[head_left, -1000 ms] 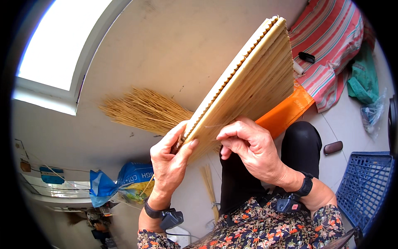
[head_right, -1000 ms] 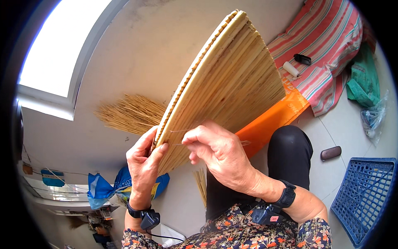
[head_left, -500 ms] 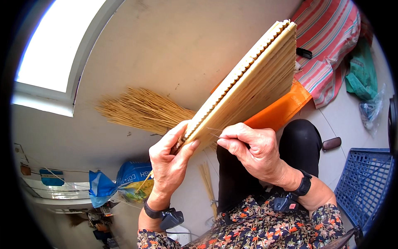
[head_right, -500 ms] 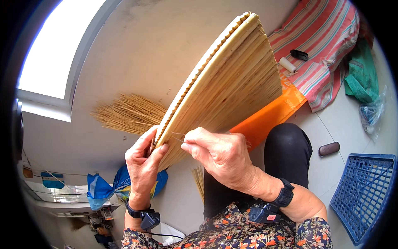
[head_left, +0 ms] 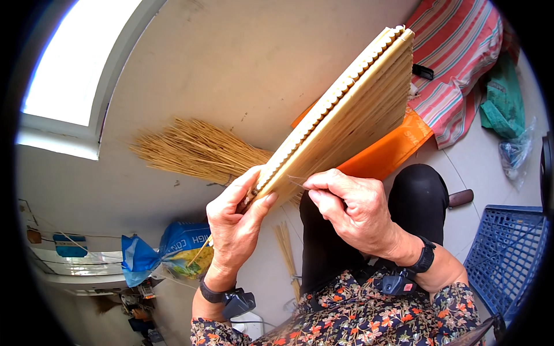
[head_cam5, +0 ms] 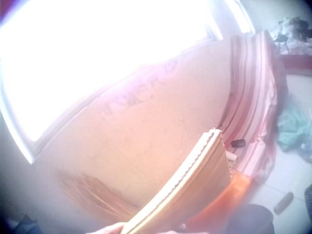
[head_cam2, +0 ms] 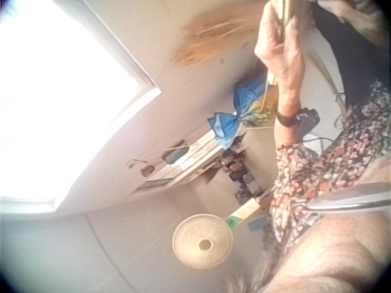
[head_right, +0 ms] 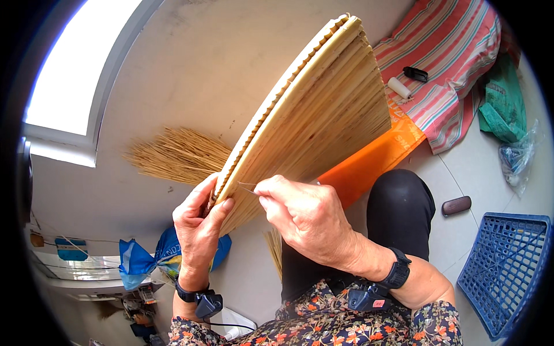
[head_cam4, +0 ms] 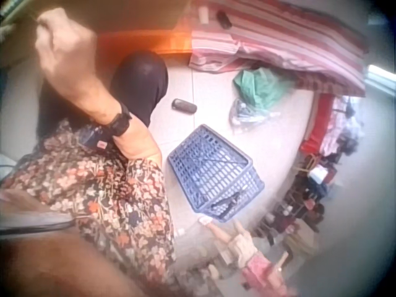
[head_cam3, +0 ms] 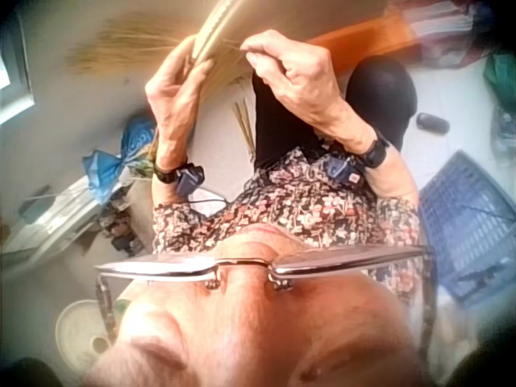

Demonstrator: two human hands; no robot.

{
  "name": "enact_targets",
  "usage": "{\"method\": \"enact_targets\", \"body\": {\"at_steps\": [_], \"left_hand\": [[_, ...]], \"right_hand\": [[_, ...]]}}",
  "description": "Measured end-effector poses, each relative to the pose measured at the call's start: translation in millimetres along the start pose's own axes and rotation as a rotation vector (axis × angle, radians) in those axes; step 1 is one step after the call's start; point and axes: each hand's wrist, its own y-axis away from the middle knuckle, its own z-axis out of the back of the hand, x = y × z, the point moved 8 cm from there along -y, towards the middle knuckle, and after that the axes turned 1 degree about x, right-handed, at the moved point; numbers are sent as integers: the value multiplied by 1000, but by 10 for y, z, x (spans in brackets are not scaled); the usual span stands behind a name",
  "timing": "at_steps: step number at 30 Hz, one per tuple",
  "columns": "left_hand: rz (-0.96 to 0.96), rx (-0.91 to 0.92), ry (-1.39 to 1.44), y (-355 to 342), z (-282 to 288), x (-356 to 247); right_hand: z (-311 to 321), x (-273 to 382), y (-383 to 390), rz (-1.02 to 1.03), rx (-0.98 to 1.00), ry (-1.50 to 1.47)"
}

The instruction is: The person uses a needle and thread to sew along the edge of a bamboo mat, binding the slats to a thin wooden rod. They push the needle through the gaps, pull the thread tight, and move along the mat by hand.

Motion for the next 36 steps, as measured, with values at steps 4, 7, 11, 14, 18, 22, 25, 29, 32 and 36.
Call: {"method": "enact_targets", "body": {"at_steps": [4, 7, 11, 14, 18, 22, 25, 29, 32, 36], "left_hand": [[-6, 11, -8, -1, -18, -5], [-6, 9, -7, 22, -13, -2], [-18, 2, -47, 37, -9, -46], [-61, -21, -97, 114, -23, -30], [-271, -36, -255, 290, -103, -147], [-366, -42, -353, 542, -186, -184], [-450, -75, -426, 679, -238, -265], [-480, -132, -424, 817, -262, -264], [-496, -140, -443, 890, -247, -311], [-528, -162, -426, 991, -253, -277]], "right_hand": [[-2, -8, -4, 1, -5, 5], [-10, 11, 6, -6, 1, 8], [-6, 43, 2, 14, -5, 20], [13, 72, 31, -18, 26, 6], [65, 63, 139, -170, 124, -67], [26, 33, 385, -248, 146, -143], [47, 5, 576, -312, 151, -173], [20, -18, 703, -400, 160, -274], [-26, -4, 808, -474, 147, -362], [-29, 46, 879, -497, 154, -343]]}}
